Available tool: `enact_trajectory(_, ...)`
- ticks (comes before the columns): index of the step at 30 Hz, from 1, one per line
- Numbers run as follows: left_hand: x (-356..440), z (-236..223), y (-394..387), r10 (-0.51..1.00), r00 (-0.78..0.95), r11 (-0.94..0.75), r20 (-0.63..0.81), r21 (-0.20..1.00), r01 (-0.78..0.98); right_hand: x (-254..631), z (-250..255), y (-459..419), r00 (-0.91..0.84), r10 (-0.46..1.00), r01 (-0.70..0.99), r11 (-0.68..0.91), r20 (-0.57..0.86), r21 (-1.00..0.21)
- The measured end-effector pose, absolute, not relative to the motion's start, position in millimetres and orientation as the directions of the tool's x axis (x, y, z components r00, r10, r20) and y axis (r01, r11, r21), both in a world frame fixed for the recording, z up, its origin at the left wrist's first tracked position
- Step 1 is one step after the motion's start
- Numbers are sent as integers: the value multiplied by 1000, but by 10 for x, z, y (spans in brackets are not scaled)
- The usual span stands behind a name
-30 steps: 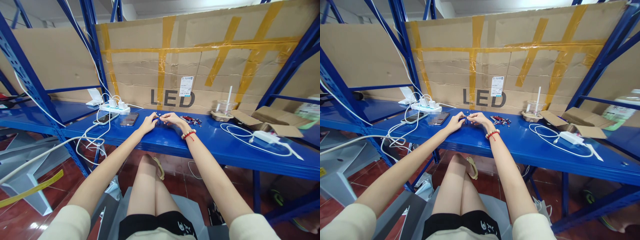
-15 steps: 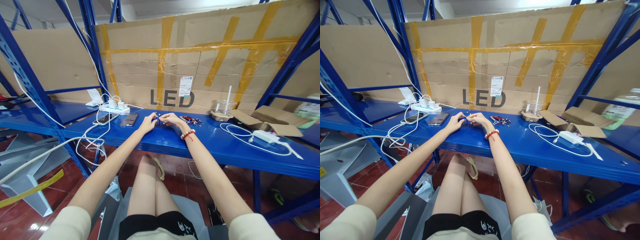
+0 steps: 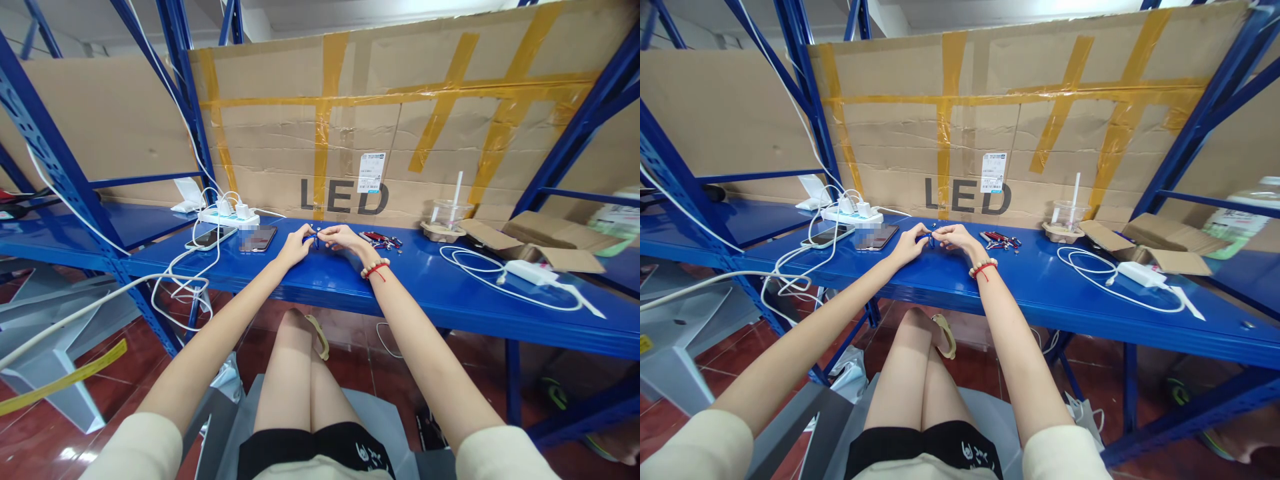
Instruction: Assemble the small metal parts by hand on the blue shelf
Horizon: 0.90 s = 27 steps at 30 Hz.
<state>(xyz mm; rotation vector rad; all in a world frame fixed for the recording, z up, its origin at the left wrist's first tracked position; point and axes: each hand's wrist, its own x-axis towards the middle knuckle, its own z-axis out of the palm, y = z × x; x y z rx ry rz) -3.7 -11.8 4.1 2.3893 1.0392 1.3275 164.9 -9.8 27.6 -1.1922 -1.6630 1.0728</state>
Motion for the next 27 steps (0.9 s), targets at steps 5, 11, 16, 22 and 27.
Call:
enact_trajectory(5,-29,58,-147,664,356,-737,657,497,457,1657,286,-114,-241,963,286,188,119,-939)
enact_trajectory(11,-37,40,-114,665,330,-729,670,487,481,1651,284,-120,-251,959,270,200,132,-942)
enact_trajectory(16,-35,19,-58,683,312,-707,660,490,510,1638,271,-92,-236,962,268,202,139,-942)
enact_trajectory(22,-25,16,-22,751,266,-632,604,542,554,1643,229,-29,-219,949,292,287,228,-912)
enact_trajectory(27,-25,19,-14,778,247,-600,578,566,565,1645,228,-33,-190,928,256,363,321,-896)
